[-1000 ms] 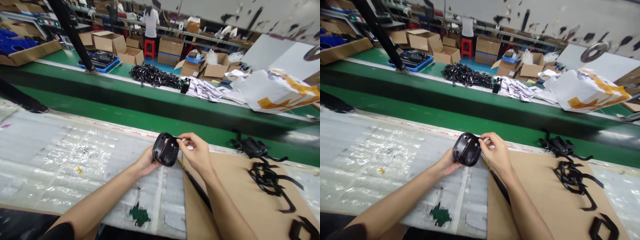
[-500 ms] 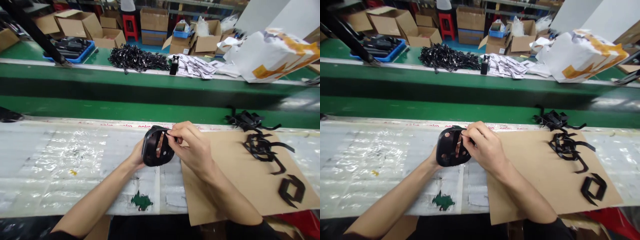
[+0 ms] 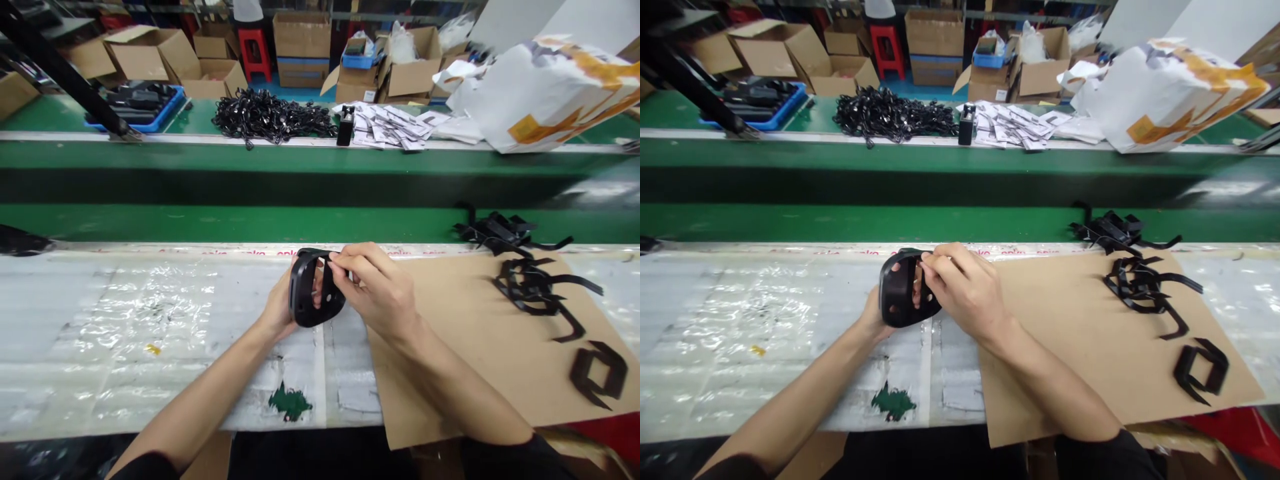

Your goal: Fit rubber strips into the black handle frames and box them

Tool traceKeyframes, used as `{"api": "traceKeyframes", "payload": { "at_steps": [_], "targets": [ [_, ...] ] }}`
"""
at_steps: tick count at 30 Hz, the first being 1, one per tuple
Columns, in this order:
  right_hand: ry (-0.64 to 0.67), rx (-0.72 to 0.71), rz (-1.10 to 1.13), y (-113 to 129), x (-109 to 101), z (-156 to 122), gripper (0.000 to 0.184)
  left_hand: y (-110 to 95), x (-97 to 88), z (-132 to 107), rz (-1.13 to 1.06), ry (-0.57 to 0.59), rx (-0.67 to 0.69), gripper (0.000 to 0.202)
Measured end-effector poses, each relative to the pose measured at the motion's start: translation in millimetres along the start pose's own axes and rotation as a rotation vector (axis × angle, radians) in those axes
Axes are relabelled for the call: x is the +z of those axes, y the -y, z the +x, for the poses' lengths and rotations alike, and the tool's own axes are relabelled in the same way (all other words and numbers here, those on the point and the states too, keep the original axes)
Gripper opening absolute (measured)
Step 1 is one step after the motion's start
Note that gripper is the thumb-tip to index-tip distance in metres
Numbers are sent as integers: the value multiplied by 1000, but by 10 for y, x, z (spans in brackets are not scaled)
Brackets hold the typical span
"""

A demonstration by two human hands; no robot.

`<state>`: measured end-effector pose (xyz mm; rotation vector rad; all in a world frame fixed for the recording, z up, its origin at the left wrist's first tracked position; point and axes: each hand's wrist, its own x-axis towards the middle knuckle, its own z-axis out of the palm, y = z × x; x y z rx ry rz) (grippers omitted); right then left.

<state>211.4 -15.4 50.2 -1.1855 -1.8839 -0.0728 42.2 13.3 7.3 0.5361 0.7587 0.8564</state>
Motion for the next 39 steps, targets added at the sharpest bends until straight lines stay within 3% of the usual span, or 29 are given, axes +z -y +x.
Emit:
{"api": "traceKeyframes", "payload": {
  "at_steps": [5, 11, 15, 17, 19, 22, 25, 29, 32, 35, 39],
  "targets": [
    [-32, 14, 37, -9, 15, 30, 16, -33, 41, -39, 131, 9, 112, 54],
    [-32, 15, 83, -56, 82, 32, 17, -88, 14, -23, 15, 69, 100, 43],
    [-42, 214, 298, -79, 62, 66, 25, -126, -13, -52, 29, 34, 152, 45],
    [62, 345, 566, -81, 32, 75, 40, -133, -26, -101, 134, -8, 259, 44],
    [252, 428, 854, -65, 4, 71, 67, -132, -34, -158, 249, -58, 381, 39],
    [432, 461, 908, -8, -9, 44, 102, -133, -47, -213, 335, -76, 476, 33],
    [434, 462, 744, 38, 6, 18, 101, -159, -72, -193, 324, 56, 412, 39],
    [448, 494, 760, 20, 12, 34, 83, -232, -80, -120, 121, 239, 131, 57],
    [460, 544, 841, -14, 5, 68, 59, -282, -60, -95, -51, 238, -84, 54],
    [472, 616, 908, -43, 7, 85, 52, -312, -54, -84, -204, 252, -215, 41],
    [490, 690, 910, -77, 5, 87, 56, -322, -66, -61, -229, 232, -212, 30]
  ]
}}
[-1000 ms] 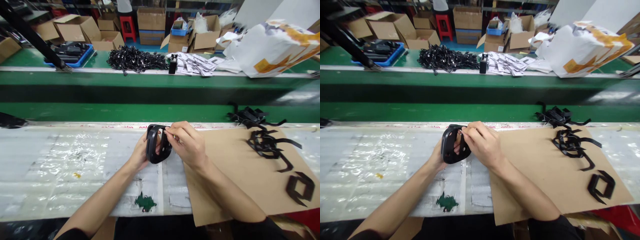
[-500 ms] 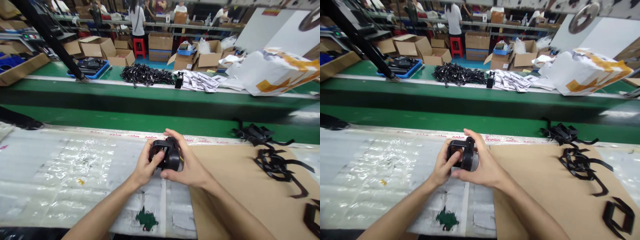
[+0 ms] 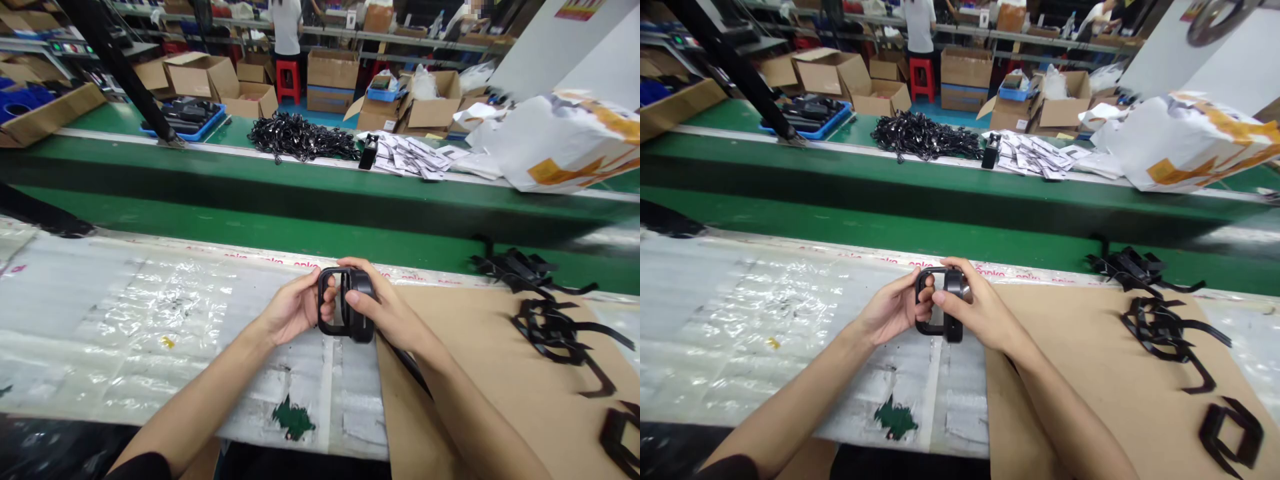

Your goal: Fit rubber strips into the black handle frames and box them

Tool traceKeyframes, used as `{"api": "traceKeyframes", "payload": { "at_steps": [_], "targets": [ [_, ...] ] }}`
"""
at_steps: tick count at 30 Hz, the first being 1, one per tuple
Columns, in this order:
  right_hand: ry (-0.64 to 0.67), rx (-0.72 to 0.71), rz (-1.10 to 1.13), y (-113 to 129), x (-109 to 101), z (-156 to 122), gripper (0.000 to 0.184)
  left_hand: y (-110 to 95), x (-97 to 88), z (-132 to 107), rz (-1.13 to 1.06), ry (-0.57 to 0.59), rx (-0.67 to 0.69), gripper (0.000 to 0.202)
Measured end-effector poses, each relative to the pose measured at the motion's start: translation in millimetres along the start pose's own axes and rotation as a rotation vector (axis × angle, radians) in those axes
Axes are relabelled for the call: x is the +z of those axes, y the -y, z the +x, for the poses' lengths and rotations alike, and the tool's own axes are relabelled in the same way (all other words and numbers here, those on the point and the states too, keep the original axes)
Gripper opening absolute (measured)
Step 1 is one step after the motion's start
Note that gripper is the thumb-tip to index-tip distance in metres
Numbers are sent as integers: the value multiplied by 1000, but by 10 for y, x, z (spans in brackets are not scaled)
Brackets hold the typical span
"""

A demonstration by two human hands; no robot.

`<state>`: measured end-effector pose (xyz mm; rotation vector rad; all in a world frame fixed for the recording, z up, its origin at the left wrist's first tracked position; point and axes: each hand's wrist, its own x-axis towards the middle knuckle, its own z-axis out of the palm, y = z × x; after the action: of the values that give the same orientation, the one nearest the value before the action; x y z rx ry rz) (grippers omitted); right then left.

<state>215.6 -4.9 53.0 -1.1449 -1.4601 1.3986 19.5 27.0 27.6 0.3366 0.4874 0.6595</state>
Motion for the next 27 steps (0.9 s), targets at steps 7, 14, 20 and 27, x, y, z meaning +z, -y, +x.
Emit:
{"api": "traceKeyframes", "payload": {
  "at_steps": [7, 14, 20, 27],
  "targets": [
    [-25, 28, -25, 29, -9, 10, 53, 1, -21, 32, -11, -13, -10, 33],
    [-40, 46, -28, 24, 17, 20, 50, 5, -59, 48, -41, -29, -13, 29],
    [-44, 10, -7, -53, 42, 39, 43, 38, -38, 60, -86, -24, 43, 38],
    [-42, 45, -122, 11, -17, 66, 59, 10, -68, 62, -49, -13, 4, 36]
  ]
}}
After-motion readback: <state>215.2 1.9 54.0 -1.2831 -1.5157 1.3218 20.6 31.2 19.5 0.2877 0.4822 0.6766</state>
